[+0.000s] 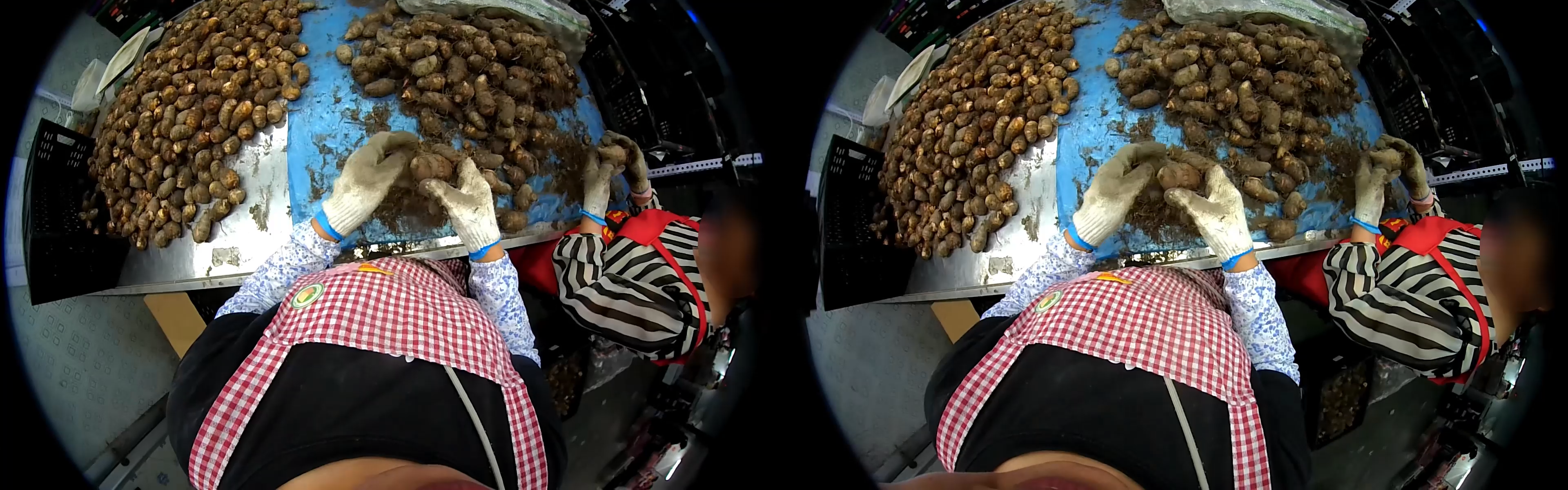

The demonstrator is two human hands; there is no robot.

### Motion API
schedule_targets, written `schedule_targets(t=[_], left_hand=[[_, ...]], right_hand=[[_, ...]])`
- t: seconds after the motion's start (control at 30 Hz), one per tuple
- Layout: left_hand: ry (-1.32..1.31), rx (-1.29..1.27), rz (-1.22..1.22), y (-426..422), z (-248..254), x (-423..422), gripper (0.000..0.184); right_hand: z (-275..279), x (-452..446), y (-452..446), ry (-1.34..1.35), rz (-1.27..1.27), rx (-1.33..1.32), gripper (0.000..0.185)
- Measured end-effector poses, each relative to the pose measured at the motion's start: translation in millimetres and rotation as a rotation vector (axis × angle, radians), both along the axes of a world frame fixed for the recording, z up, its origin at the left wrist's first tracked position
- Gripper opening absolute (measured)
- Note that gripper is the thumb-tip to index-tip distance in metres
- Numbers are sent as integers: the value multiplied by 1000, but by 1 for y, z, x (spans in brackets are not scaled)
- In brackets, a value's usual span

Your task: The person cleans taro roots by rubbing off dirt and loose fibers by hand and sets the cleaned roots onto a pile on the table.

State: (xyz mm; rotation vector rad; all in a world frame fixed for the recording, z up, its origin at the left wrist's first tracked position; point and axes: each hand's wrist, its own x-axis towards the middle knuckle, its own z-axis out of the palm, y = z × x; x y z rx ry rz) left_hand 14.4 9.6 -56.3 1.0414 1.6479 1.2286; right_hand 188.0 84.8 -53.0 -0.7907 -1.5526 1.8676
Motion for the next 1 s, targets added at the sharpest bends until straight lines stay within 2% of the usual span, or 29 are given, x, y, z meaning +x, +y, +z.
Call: schedule_targets(t=[0.07,0.1,0.17,0.23,0.33,0.37,0.47,0.5,0.53,0.6,0.63,0.73,0.77,0.87,0.93,1.0], left_hand=[[314,-12,-58,-4,41,10,33],[284,-128,-111,-6,56,15,31],[305,-73,-79,-2,36,7,29],[334,-20,-47,0,28,5,25],[-249,-266,61,14,27,-2,23],[-534,-166,132,22,-4,-9,25],[71,-276,96,20,9,-14,32],[323,-66,140,21,-34,-20,43],[161,-4,131,18,-35,-22,46],[-165,120,120,12,-31,-23,53],[-619,35,-1,5,-21,-23,57],[-870,101,-312,3,-21,-7,58],[-736,120,-271,3,-27,-13,53],[-354,174,-166,-5,-61,-61,42],[-1976,352,-48,-7,-31,-106,32],[-1925,792,31,-19,8,-144,32]], right_hand=[[4,-1,0,-44,-19,52,50],[3,-2,0,-51,-12,68,49],[-1,-4,-1,-64,4,100,48],[-4,-1,2,-56,57,-4,48],[-6,-1,-5,18,96,-34,49],[-5,-4,-10,56,101,-22,50],[-10,1,-7,158,61,-111,44],[-15,7,-5,193,66,-129,43],[-18,11,-6,224,76,-151,43],[-20,12,-7,70,8,-15,42],[-22,10,-6,18,-6,8,41],[-16,-2,-10,-122,-14,77,33],[-17,-4,-9,-168,-47,143,31],[-54,6,8,-384,-360,672,20],[-74,33,28,-770,-415,851,15],[-70,59,40,-986,-450,865,22]])
